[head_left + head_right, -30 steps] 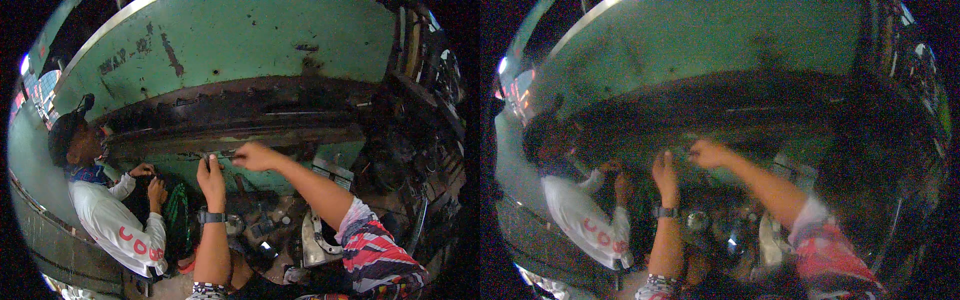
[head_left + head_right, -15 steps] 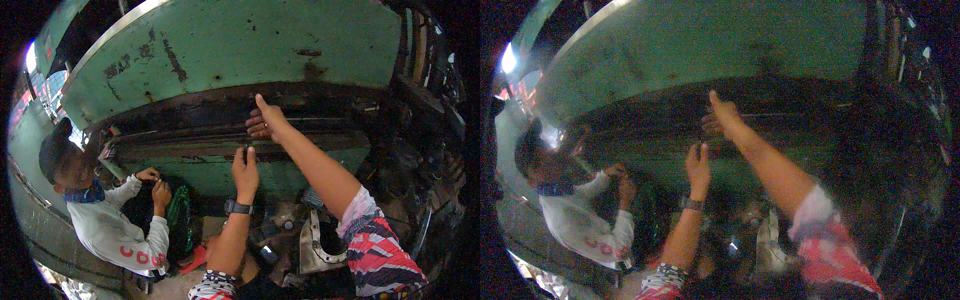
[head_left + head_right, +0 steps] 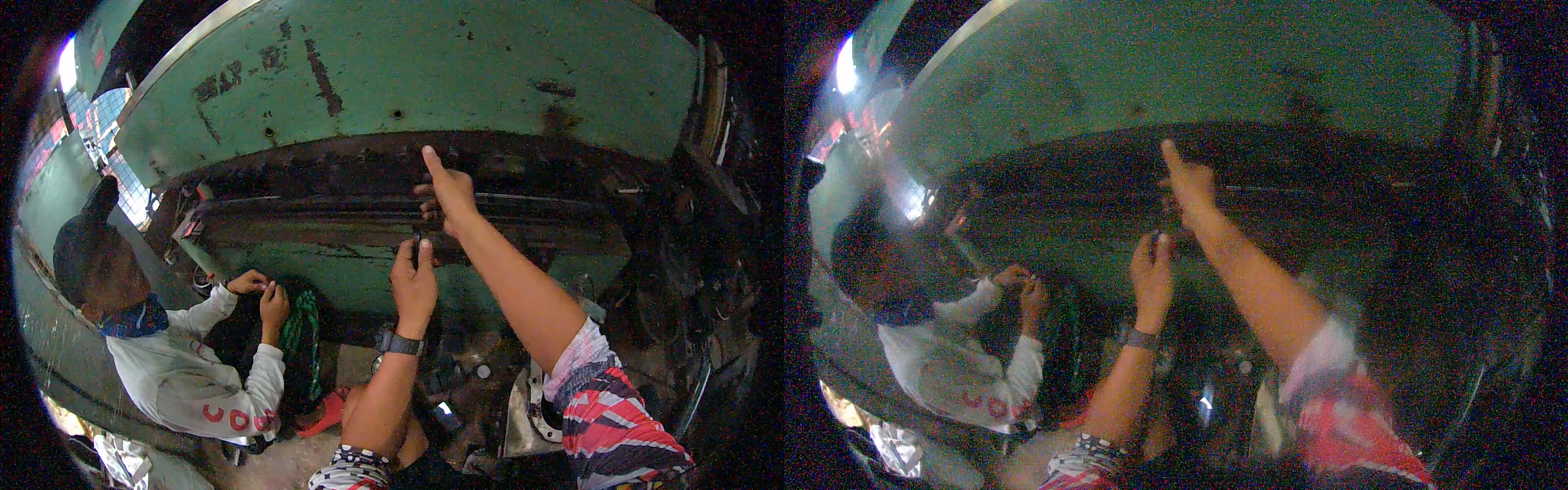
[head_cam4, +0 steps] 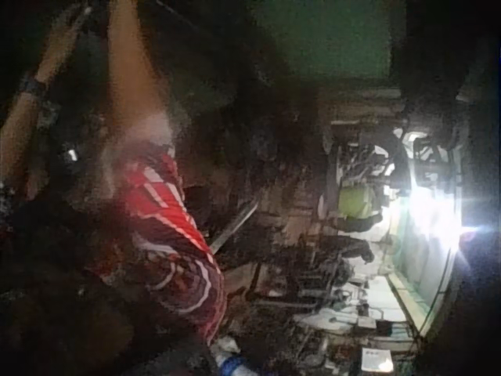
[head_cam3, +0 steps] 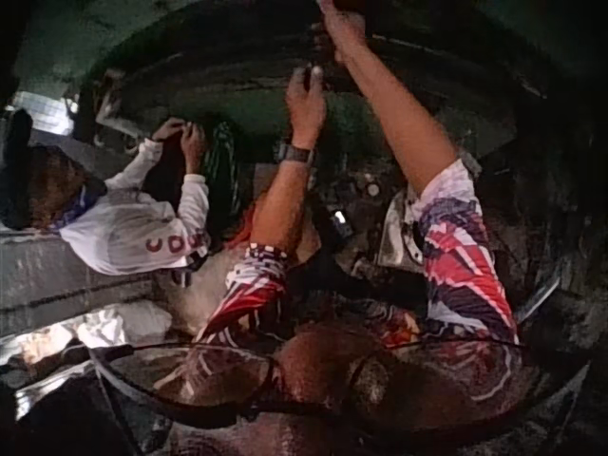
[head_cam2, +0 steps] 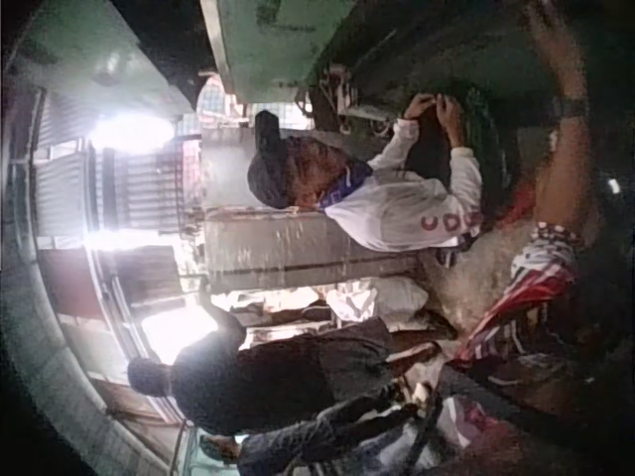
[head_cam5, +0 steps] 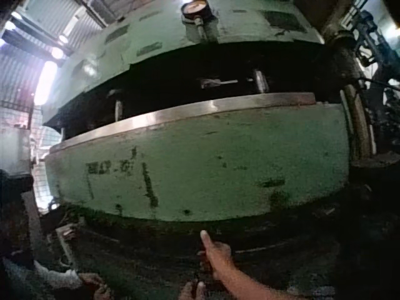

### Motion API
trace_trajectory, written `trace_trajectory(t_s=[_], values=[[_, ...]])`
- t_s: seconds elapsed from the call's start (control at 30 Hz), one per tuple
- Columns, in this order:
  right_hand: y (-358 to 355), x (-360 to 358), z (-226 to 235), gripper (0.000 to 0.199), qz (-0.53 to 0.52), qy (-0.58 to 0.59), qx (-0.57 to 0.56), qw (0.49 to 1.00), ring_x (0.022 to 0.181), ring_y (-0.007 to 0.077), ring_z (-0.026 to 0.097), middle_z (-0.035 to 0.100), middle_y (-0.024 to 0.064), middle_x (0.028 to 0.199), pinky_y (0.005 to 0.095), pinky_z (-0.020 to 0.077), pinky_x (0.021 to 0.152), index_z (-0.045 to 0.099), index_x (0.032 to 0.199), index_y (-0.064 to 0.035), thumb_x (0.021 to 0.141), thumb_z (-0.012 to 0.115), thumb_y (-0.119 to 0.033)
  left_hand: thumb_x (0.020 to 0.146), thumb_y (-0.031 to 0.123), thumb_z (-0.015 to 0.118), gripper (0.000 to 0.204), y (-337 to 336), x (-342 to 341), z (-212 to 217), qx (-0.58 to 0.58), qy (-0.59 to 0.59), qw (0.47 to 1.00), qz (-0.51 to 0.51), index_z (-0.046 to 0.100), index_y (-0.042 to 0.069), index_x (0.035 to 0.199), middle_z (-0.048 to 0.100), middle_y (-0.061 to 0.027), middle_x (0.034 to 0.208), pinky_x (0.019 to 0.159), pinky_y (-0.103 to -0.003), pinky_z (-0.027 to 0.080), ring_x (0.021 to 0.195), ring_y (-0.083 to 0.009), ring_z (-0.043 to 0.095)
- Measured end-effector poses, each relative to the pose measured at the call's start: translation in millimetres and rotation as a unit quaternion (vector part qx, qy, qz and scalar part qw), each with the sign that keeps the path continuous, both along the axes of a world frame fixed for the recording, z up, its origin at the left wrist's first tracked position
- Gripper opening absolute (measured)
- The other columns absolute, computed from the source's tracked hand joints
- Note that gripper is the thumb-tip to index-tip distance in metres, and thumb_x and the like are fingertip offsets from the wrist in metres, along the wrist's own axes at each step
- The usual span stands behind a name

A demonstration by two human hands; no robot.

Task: The person sits on the floor and uses a wrench to tighten bolts on a large green machine. They handle metal bars and a metal component with fins, adjusting and securing parts of the machinery.

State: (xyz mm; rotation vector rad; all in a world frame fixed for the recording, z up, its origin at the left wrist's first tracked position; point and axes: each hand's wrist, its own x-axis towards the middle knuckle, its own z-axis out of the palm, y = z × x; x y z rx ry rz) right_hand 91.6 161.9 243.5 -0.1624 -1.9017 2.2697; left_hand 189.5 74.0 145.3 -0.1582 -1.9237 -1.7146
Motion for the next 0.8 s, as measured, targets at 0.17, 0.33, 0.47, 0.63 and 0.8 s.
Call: trace_trajectory(t_s=[0.17,0.33,0.47,0.63,0.8], values=[[-28.8,-31.2,0.7,0.053,0.114,0.038,-0.156,0.980,0.050,0.0165,0.055,0.068,0.0124,0.074,0.0308,0.0406,0.042,0.063,0.090,0.0000,0.083,0.074,-0.051,0.102,0.029,0.057,0.032,1.9,1.4,-2.7,0.034,-0.010,0.999,0.000,0.062,-0.002,0.105,0.064,-0.0077,0.084,0.070,-0.031,0.046,0.075,-0.0146,0.057],[-47.7,-64.4,-26.6,0.048,-0.218,0.110,0.186,0.952,0.062,0.0245,0.063,0.068,0.0127,0.068,0.0391,0.0495,0.058,0.061,0.066,-0.0008,0.080,0.076,-0.044,0.103,0.027,0.056,0.030,-6.1,-7.0,-18.9,0.058,0.006,0.998,-0.025,0.060,-0.002,0.102,0.062,-0.0062,0.078,0.068,-0.030,0.046,0.072,-0.0127,0.056],[-32.7,-82.4,-24.3,0.044,-0.204,0.137,0.199,0.949,0.080,0.0312,0.068,0.070,0.0170,0.083,0.0431,0.0520,0.074,0.067,0.084,0.0014,0.073,0.082,-0.039,0.103,0.028,0.056,0.030,12.6,-24.6,5.6,0.057,0.002,0.998,-0.014,0.060,-0.002,0.101,0.061,-0.0047,0.078,0.068,-0.029,0.045,0.072,-0.0119,0.055],[32.9,-85.4,-58.4,0.055,-0.158,0.145,0.286,0.934,0.107,0.0319,0.063,0.065,0.0247,0.114,0.0441,0.0483,0.092,0.065,0.104,0.0057,0.074,0.085,-0.037,0.103,0.028,0.055,0.028,13.1,-46.3,12.9,0.061,-0.006,0.998,0.035,0.058,0.000,0.096,0.057,-0.0021,0.075,0.069,-0.029,0.044,0.072,-0.0112,0.054],[106.5,-109.4,-34.8,0.091,0.000,0.057,0.205,0.977,0.135,0.0361,0.045,0.044,0.0266,0.147,0.0413,0.0365,0.112,0.044,0.138,0.0109,0.075,0.086,-0.039,0.104,0.027,0.054,0.027,20.4,-45.7,23.9,0.058,-0.018,0.998,0.036,0.058,0.002,0.094,0.057,-0.0013,0.075,0.068,-0.029,0.043,0.072,-0.0104,0.054]])
